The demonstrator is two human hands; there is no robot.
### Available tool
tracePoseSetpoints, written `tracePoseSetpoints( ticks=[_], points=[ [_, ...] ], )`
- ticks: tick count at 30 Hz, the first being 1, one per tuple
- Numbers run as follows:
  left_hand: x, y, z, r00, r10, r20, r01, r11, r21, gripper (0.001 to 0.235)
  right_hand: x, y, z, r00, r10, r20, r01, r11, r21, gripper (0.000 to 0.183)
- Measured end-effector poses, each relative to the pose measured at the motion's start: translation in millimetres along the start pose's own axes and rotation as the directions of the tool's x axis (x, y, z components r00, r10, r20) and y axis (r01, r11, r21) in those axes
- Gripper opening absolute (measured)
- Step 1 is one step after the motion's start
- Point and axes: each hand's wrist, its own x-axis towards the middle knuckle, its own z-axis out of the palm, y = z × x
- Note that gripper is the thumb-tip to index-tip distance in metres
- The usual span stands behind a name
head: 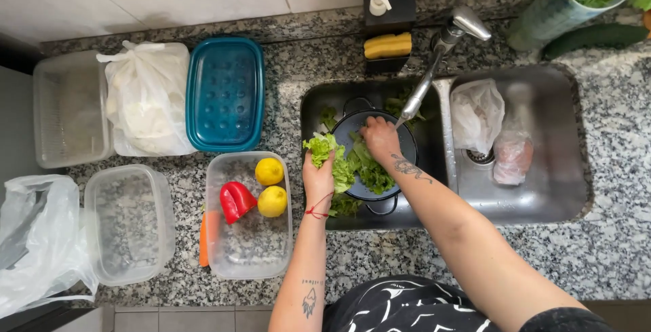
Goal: The person washes lettuce leaves under running water in a kitchen sink, using a blue colander to hold them. They tear the lettuce into smaller pieces and place them into a clear plastic container. The person also handles a container of brown granular food and places it on a table alongside the lettuce.
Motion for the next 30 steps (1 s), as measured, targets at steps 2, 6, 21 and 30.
tracePoseSetpoints(
  ticks=[2,6,21,30],
  points=[
    [-2.2,5.4,-0.2,1.0,0.005,0.002,-0.005,1.0,-0.005,0.051,2.2,3.3,-17.7,0.998,0.019,0.066,-0.025,0.995,0.101,0.005],
    [-6.9,11.3,-0.7,1.0,0.009,0.004,-0.009,1.0,-0.009,0.052,6.8,11.4,-60.4,0.948,0.212,0.236,-0.313,0.749,0.584,0.006],
    [-2.9,-4.7,13.5,0.995,0.094,0.012,-0.095,0.995,0.038,0.052,-0.9,65.9,-211.3,0.799,0.586,0.131,-0.4,0.357,0.844,0.02],
    [13.5,-22.2,8.2,0.998,0.066,-0.003,-0.066,0.997,0.033,0.057,-12.7,48.1,-99.9,0.968,0.098,0.232,-0.151,0.963,0.223,0.021]
  ],
)
